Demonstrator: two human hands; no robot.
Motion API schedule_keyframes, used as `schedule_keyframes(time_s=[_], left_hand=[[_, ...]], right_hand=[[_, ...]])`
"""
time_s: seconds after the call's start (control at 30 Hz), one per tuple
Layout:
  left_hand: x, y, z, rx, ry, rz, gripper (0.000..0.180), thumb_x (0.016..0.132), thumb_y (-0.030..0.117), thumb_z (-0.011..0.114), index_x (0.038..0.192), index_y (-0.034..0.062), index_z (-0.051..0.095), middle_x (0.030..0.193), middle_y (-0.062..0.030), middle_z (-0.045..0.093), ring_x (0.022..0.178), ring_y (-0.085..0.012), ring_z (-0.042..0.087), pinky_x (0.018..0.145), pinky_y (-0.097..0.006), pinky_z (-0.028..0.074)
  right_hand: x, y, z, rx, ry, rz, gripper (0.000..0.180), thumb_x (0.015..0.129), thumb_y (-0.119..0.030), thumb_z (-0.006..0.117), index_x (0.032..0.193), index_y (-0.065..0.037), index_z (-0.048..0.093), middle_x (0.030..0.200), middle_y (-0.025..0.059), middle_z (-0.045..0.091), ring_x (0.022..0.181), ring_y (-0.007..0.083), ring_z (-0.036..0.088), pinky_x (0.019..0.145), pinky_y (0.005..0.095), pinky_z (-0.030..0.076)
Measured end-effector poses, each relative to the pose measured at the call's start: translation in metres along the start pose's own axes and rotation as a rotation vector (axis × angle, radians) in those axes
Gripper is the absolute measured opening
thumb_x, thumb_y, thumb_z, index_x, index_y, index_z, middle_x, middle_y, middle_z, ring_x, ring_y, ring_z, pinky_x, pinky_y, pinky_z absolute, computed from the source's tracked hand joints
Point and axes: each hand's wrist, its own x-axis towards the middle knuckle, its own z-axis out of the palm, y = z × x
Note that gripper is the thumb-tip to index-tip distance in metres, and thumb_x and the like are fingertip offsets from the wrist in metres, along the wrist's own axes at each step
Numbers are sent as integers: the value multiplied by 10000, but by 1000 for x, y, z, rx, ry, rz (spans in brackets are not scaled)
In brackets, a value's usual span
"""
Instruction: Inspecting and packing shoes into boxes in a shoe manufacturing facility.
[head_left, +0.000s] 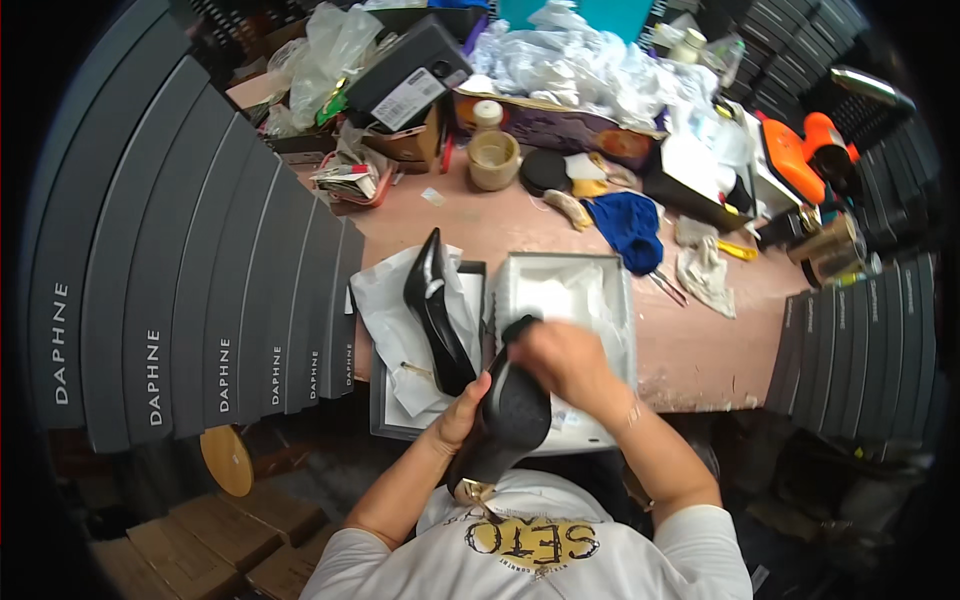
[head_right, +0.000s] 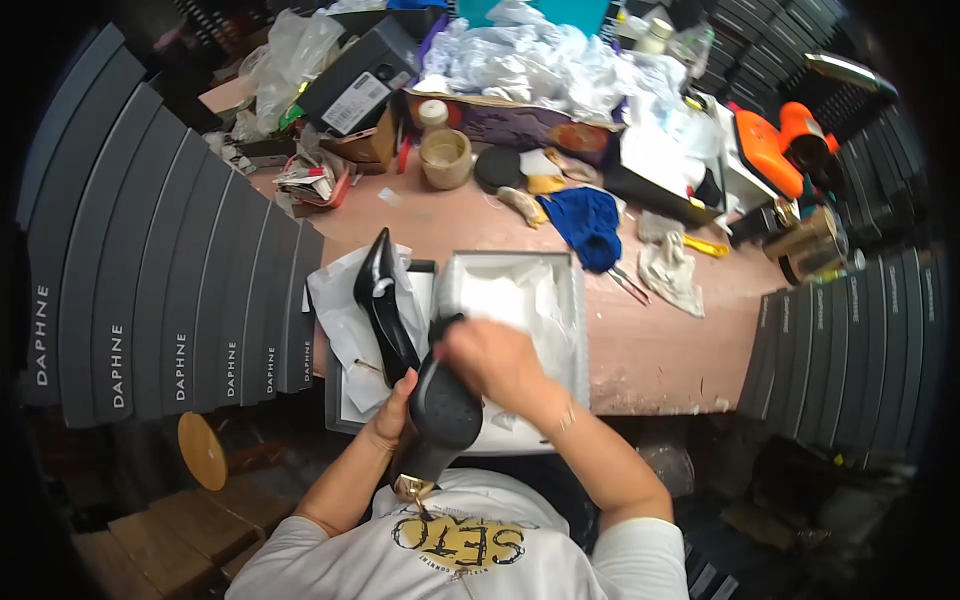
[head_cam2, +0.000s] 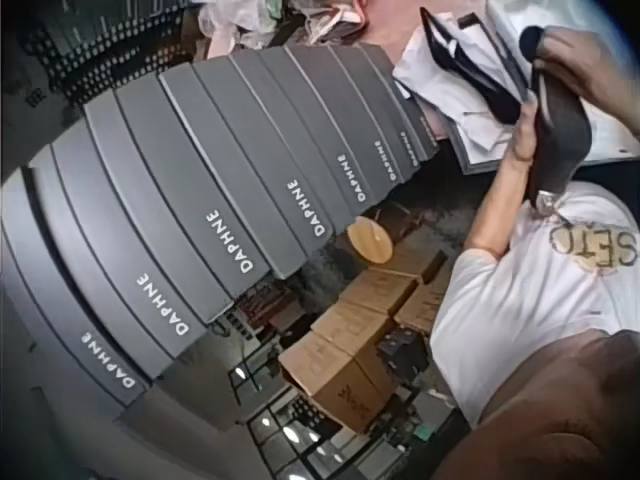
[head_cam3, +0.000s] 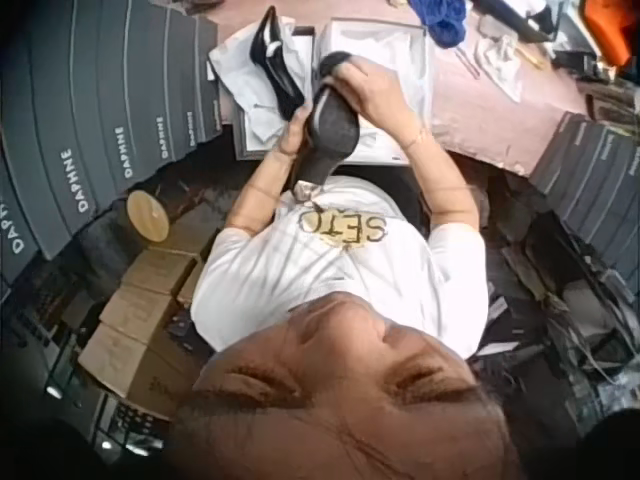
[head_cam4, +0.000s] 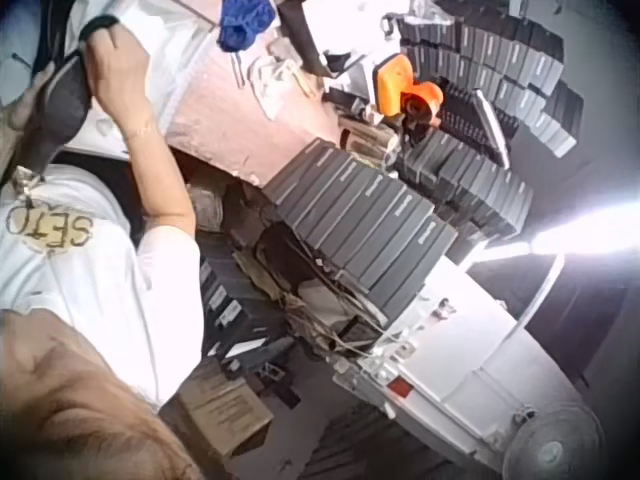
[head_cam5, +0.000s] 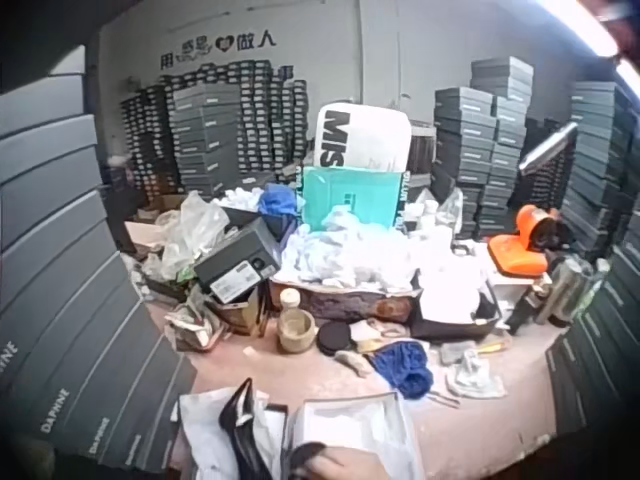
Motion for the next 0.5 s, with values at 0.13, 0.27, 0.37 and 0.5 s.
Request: schedule_keyframes(time_s=[0.13,0.27,0.37,0.5], left_hand=[[-28,-6,22,2,200,73,688,942,578,444,1349,23,453,1244,-93,584,1115,-190,580,988,-338,455],[-36,-20,3,42,19,24,655,940,524,486,1380,43,423,1260,-90,569,1116,-176,576,963,-324,468],[-35,-24,26,163,26,76,666,952,502,478,1412,30,382,1281,-76,550,1114,-159,568,967,-296,456],[0,12,53,0,106,198,629,972,577,352,1280,54,518,1124,-87,633,982,-190,641,861,-329,532]], right_hand=[[-30,-57,-2,145,-5,-13,163,740,-202,741,770,-130,598,665,65,515,625,251,570,526,348,459],[-32,-63,0,29,174,16,130,760,-115,715,758,-98,586,673,94,531,614,264,580,532,359,458],[-13,-8,-4,408,199,311,152,862,-151,659,871,-12,599,753,134,599,638,253,576,599,344,461],[-43,1,-26,539,523,512,146,929,-151,601,896,-10,614,735,22,580,666,96,510,605,257,424]])
